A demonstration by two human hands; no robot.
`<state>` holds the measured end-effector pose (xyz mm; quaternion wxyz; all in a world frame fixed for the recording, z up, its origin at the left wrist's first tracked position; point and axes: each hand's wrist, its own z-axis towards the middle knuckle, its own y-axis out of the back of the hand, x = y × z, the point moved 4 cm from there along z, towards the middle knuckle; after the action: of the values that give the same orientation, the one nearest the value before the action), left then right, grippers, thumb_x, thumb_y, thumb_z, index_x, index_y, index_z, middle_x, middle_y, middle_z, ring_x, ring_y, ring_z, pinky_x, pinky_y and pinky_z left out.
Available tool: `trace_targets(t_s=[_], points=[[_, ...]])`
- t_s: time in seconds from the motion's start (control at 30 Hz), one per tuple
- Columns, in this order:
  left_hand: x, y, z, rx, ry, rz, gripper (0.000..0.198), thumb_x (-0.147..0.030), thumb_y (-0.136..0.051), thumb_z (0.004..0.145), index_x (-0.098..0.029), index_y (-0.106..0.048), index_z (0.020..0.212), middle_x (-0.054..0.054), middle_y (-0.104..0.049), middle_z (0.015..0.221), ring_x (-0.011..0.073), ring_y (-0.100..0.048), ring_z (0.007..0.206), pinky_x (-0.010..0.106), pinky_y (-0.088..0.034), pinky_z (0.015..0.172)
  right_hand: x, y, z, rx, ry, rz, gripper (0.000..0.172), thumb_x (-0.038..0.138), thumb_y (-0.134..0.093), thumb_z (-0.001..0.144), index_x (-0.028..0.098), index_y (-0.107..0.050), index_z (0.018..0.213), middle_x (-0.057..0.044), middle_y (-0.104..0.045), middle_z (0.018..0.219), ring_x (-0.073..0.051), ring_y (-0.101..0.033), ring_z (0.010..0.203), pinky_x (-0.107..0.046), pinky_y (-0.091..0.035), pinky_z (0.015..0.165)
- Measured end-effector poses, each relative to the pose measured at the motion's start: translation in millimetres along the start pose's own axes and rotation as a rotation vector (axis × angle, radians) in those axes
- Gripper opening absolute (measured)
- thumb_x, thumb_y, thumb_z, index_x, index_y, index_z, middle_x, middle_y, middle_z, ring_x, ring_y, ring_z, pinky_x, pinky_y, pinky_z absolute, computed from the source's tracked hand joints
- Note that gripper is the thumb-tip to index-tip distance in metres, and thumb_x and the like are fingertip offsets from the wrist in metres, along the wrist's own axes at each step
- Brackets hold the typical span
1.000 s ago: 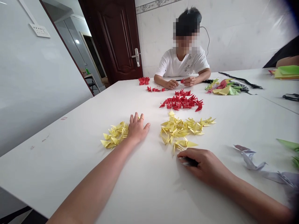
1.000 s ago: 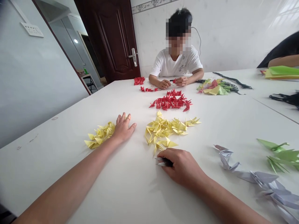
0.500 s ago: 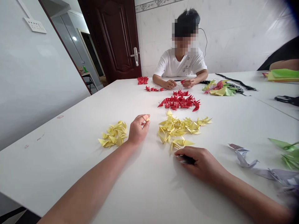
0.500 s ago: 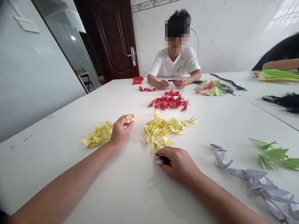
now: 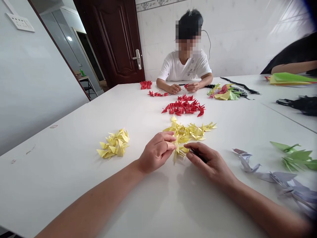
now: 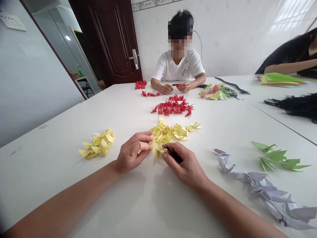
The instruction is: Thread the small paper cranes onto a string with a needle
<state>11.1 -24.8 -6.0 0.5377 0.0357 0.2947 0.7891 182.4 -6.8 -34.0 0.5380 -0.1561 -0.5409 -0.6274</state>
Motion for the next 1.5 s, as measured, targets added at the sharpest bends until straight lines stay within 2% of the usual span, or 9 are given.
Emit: trace_targets(t_s=[0.1, 0.2, 0.33, 0.47, 0.7, 1.5], points=[[-1.4, -1.5, -1.2, 0.048, -0.003, 0.013, 0.013, -0.005, -0.053, 0.082, -0.017, -0.057, 0.086, 0.009, -0.057, 0.105, 0.0217, -0.053, 0.115, 0.036, -0.056, 0.084, -2.7, -2.2, 0.0, -0.008, 0.017, 0.012, 0.027, 0.037, -0.051, 0.085, 0.018, -0.060, 0.102, -0.007, -0.064, 0.088, -0.018, -0.060, 0.077, -0.029, -0.049, 0.068], [-3.4, -2.8, -1.3, 0.083, -0.012, 0.008, 0.013, -0.006, -0.051, 0.083, -0.017, -0.057, 0.086, 0.012, -0.056, 0.111, 0.0222, -0.052, 0.117, 0.032, -0.058, 0.080, -1.0, -3.3, -0.7, -0.002, 0.020, -0.004, 0.028, 0.038, -0.051, 0.085, 0.017, -0.061, 0.102, -0.007, -0.064, 0.086, -0.018, -0.061, 0.076, -0.029, -0.050, 0.066], [-3.7, -5.0, -1.3, 0.136, -0.019, 0.012, 0.013, -0.008, -0.049, 0.084, -0.017, -0.059, 0.086, 0.012, -0.055, 0.119, 0.0225, -0.049, 0.121, 0.035, -0.056, 0.084, 1.2, -3.4, -1.6, 0.019, 0.016, -0.025, 0.029, 0.037, -0.050, 0.086, 0.017, -0.063, 0.101, -0.007, -0.066, 0.087, -0.018, -0.062, 0.074, -0.029, -0.051, 0.064], [-3.6, -6.6, -1.7, 0.158, -0.042, 0.020, 0.013, -0.008, -0.050, 0.083, -0.016, -0.060, 0.083, 0.013, -0.058, 0.118, 0.0225, -0.049, 0.121, 0.039, -0.053, 0.091, -0.2, -4.6, -1.4, 0.017, 0.030, -0.043, 0.029, 0.037, -0.050, 0.086, 0.017, -0.064, 0.102, -0.008, -0.068, 0.091, -0.019, -0.064, 0.076, -0.029, -0.051, 0.066], [-8.0, -8.7, -0.7, 0.207, -0.072, 0.027, 0.012, -0.009, -0.051, 0.084, -0.016, -0.061, 0.085, 0.014, -0.058, 0.119, 0.0236, -0.048, 0.122, 0.040, -0.052, 0.092, -1.4, -5.8, 0.0, 0.011, 0.048, -0.086, 0.026, 0.035, -0.049, 0.087, 0.018, -0.064, 0.100, -0.007, -0.069, 0.090, -0.019, -0.064, 0.078, -0.028, -0.050, 0.068], [-11.2, -10.6, -0.9, 0.214, -0.086, 0.043, 0.011, -0.008, -0.050, 0.083, -0.015, -0.059, 0.082, 0.016, -0.058, 0.116, 0.0245, -0.049, 0.121, 0.039, -0.052, 0.092, -3.7, -7.8, 0.2, 0.058, 0.083, -0.099, 0.026, 0.031, -0.044, 0.090, 0.017, -0.066, 0.096, -0.005, -0.066, 0.080, -0.016, -0.060, 0.069, -0.025, -0.047, 0.063]])
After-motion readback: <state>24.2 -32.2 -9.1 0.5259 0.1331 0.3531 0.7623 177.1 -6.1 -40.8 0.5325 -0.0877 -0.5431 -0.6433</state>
